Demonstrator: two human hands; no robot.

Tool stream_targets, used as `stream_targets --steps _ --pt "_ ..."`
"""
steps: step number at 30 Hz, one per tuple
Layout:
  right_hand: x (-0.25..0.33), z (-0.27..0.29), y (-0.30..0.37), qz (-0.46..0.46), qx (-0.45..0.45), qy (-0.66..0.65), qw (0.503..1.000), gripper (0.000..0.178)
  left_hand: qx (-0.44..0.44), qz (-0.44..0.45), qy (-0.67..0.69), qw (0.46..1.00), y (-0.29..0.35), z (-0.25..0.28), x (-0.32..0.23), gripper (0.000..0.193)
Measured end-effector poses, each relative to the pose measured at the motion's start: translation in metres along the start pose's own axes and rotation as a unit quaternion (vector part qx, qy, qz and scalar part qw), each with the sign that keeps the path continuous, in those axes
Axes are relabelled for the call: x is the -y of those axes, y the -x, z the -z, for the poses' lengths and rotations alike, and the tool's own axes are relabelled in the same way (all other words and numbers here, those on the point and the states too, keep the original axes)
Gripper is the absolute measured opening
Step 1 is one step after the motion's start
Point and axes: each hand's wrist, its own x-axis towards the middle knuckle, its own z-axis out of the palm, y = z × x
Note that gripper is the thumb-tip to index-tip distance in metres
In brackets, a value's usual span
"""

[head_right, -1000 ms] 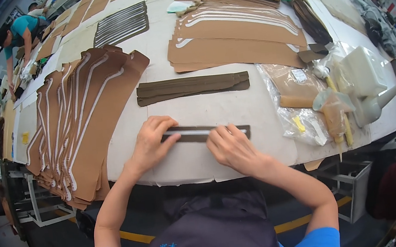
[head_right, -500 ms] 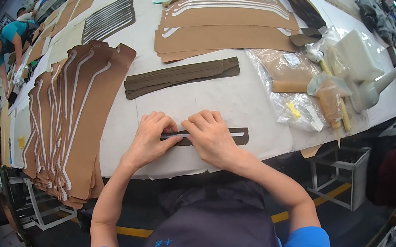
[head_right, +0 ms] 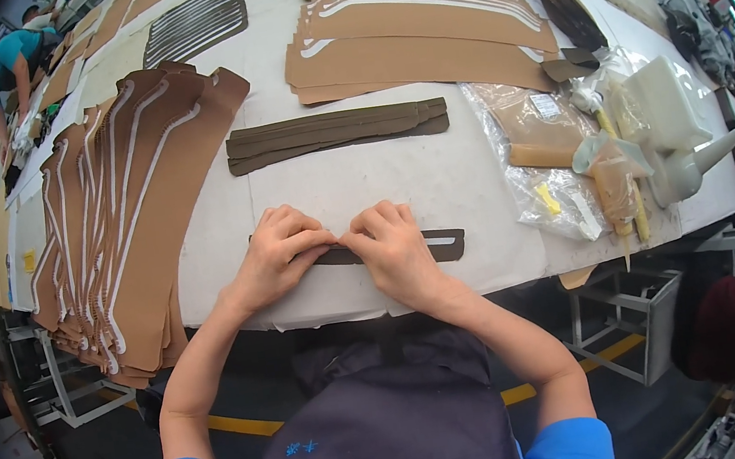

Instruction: Manually folding and pressing thin leather strips to prepare them for assembly.

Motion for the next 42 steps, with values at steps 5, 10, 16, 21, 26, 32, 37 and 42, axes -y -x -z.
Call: stream_targets --steps 5,10,16,21,26,32,37,42 --pt "-0.001 0.003 0.002 0.115 0.001 0.058 0.992 0.033 -0.028 -0.12 -0.105 0.987 0.005 0.001 0.005 0.037" --pt "-0.011 0.022 0.01 0.157 0.023 0.093 0.983 0.036 -0.011 -0.144 -0.138 0.98 0.017 0.012 0.01 0.039" --pt "-0.032 0.07 0.046 0.129 0.051 0.119 0.983 0.043 -0.006 -0.119 -0.213 0.97 0.041 0.041 0.014 0.04" --pt "-0.038 0.115 0.085 0.063 0.062 0.181 0.98 0.051 -0.004 -0.084 -0.208 0.975 0.058 0.054 0.017 0.042" --pt "-0.029 0.129 0.098 0.038 0.039 0.194 0.979 0.053 -0.04 -0.045 -0.148 0.987 0.065 0.051 0.018 0.038" --pt "0.009 0.067 0.038 0.067 0.001 0.1 0.993 0.048 -0.118 0.017 -0.164 0.979 0.057 0.045 0.0 0.043" --pt "0.026 0.02 0.02 0.064 0.101 0.144 0.982 0.065 0.005 0.003 -0.085 0.996 0.045 -0.009 -0.048 0.068" --pt "0.021 0.011 0.033 0.031 0.153 0.137 0.978 0.087 0.039 0.052 -0.12 0.991 0.052 -0.019 -0.056 0.085"
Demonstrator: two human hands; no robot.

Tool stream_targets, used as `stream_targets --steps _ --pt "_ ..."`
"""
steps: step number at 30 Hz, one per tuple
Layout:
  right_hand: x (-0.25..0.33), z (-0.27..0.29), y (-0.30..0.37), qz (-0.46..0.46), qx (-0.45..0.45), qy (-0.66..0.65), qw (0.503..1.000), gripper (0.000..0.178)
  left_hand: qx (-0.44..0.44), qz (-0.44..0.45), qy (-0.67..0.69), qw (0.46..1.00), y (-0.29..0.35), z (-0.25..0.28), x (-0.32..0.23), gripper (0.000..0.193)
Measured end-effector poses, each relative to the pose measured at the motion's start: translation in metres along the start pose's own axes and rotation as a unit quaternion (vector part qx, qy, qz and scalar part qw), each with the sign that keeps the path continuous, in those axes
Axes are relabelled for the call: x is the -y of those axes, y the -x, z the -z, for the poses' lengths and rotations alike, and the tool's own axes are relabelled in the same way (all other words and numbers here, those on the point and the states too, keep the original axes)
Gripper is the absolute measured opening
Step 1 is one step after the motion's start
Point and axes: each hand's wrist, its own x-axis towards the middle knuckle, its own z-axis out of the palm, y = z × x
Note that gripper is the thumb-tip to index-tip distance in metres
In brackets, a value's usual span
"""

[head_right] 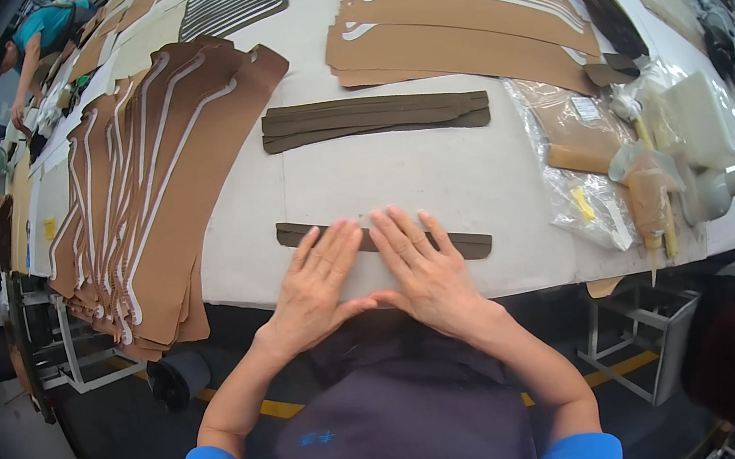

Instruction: Manually folding and pressing thin leather strips to prepare them for assembly.

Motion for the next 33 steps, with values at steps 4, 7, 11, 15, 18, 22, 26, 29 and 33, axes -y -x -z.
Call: stream_targets --steps 4,7,11,15,18,22,26,29,33 --pt "0.002 0.001 -0.003 0.001 0.01 0.003 1.0 0.086 0.02 0.11 -0.084 0.99 0.028 0.023 0.025 0.087" --pt "0.002 0.001 -0.002 0.001 0.018 0.003 1.0 0.087 -0.015 0.165 -0.174 0.971 0.048 0.039 0.05 0.082" --pt "0.009 0.01 -0.006 -0.016 0.003 -0.025 1.0 0.09 -0.087 0.174 -0.176 0.965 0.051 0.047 0.056 0.074" --pt "0.037 -0.004 -0.033 0.017 -0.017 -0.095 0.995 0.095 -0.068 0.065 -0.077 0.993 0.022 0.03 0.026 0.064" --pt "0.048 -0.028 -0.053 0.001 -0.016 -0.078 0.997 0.097 -0.028 0.078 -0.044 0.996 0.016 0.012 0.023 0.066" --pt "0.036 -0.025 -0.018 -0.053 -0.02 -0.026 0.998 0.099 0.004 0.09 -0.042 0.995 0.015 0.015 0.019 0.072" --pt "0.012 0.004 0.038 -0.123 -0.004 0.004 0.992 0.098 0.021 0.08 -0.059 0.995 0.012 0.014 0.018 0.075" --pt "-0.001 0.034 0.077 -0.206 0.006 0.064 0.976 0.095 0.026 0.087 -0.077 0.993 0.014 0.019 0.016 0.077" --pt "-0.012 0.054 0.104 -0.237 -0.041 0.07 0.968 0.081 -0.014 0.072 -0.07 0.995 0.008 0.02 0.014 0.074"
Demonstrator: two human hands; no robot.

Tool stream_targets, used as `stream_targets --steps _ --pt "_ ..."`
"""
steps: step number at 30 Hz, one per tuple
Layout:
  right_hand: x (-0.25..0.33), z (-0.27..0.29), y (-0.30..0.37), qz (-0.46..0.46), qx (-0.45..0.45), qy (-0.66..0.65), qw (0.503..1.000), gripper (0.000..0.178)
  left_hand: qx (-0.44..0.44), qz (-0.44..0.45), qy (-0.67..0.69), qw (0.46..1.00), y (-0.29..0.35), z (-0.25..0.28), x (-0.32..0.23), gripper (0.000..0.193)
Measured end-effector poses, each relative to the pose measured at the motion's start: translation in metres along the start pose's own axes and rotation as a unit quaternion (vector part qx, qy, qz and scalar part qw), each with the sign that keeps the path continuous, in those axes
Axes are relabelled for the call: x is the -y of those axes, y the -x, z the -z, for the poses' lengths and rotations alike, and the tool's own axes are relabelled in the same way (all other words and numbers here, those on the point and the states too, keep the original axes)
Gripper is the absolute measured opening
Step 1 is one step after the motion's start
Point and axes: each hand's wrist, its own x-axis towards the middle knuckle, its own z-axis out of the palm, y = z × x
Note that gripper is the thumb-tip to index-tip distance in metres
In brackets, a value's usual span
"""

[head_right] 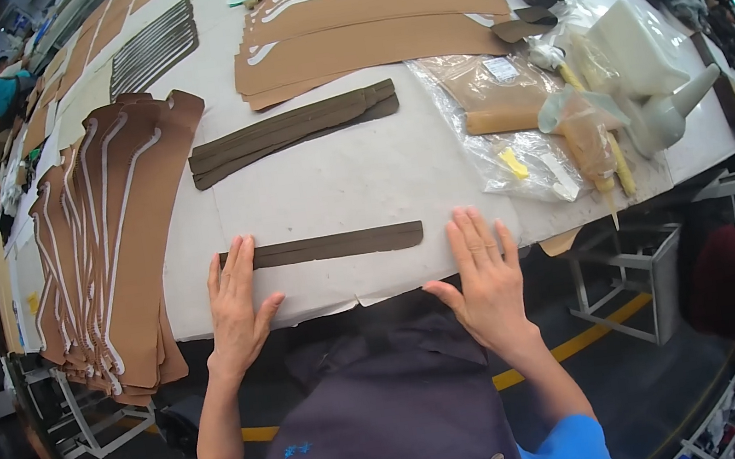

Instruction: Manually folding and pressing thin leather strips to prepare them for assembly.

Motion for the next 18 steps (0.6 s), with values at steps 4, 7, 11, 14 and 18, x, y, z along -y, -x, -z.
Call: stream_targets --steps 4,7,11,14,18 --pt "0.011 -0.007 -0.023 0.033 -0.054 -0.055 0.996 0.061 -0.066 -0.003 0.066 0.996 -0.028 0.006 -0.007 0.05" --pt "0.031 -0.027 -0.053 0.109 -0.049 -0.07 0.99 0.056 0.034 0.027 0.13 0.991 -0.05 0.012 0.001 0.031" --pt "0.064 -0.049 -0.082 0.188 -0.053 -0.06 0.979 0.058 0.012 0.007 0.16 0.987 -0.055 0.012 0.005 0.023" --pt "0.087 -0.064 -0.09 0.218 -0.054 -0.081 0.971 0.06 -0.098 -0.062 0.102 0.988 -0.042 -0.002 0.001 0.025" --pt "0.097 -0.073 -0.089 0.214 -0.04 -0.093 0.972 0.065 -0.132 -0.083 0.043 0.987 -0.028 -0.013 -0.001 0.028"
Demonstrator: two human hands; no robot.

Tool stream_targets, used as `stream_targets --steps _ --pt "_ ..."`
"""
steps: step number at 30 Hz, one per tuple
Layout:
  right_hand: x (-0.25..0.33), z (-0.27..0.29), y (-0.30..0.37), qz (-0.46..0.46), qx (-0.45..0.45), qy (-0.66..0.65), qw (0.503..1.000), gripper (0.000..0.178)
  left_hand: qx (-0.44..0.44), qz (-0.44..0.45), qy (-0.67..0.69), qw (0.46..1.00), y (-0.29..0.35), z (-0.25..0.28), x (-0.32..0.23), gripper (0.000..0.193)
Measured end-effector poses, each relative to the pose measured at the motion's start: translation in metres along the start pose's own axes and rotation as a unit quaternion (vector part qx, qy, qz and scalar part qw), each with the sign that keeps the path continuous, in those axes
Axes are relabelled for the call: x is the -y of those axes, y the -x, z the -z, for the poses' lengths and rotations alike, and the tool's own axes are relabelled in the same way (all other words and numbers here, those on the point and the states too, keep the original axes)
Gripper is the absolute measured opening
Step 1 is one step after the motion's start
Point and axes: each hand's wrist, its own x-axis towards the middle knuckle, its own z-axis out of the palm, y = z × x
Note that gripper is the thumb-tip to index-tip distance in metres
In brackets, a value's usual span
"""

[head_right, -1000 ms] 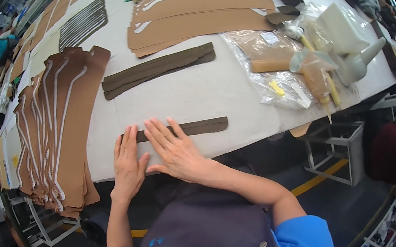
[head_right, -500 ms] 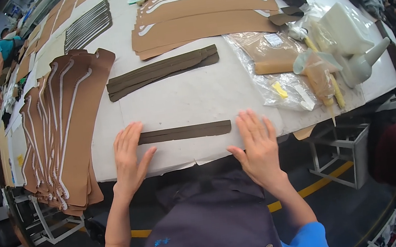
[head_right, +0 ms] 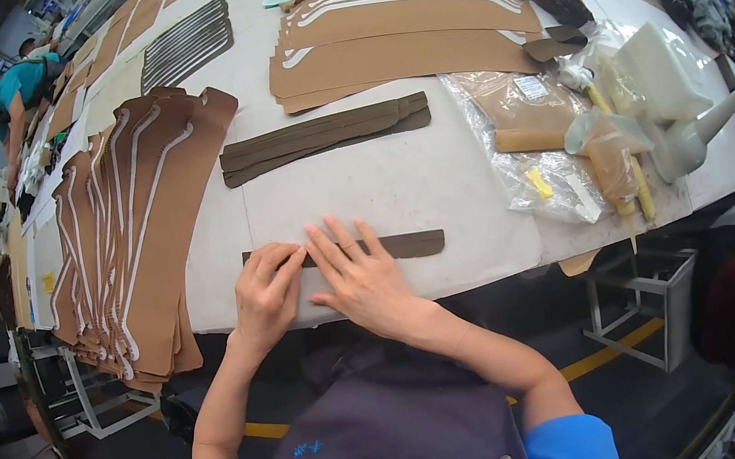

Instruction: Manually folding and pressing thin leather strips to prepare them for assembly.

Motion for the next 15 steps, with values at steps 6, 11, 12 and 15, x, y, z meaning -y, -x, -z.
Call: stream_targets --steps 6,11,12,15 --pt "-0.036 0.047 0.055 -0.094 0.011 0.06 0.994 0.063 -0.006 0.01 0.012 1.0 -0.002 0.004 0.002 0.025" --pt "-0.049 0.077 0.074 -0.143 -0.061 0.035 0.987 0.045 0.102 0.097 0.072 0.987 -0.026 0.011 0.006 0.021" --pt "-0.049 0.074 0.068 -0.14 -0.064 0.038 0.987 0.045 0.098 0.095 0.071 0.988 -0.032 0.012 0.009 0.021" --pt "-0.043 0.058 0.04 -0.066 -0.06 0.001 0.996 0.045 0.193 0.103 0.107 0.97 -0.042 0.016 0.016 0.019"
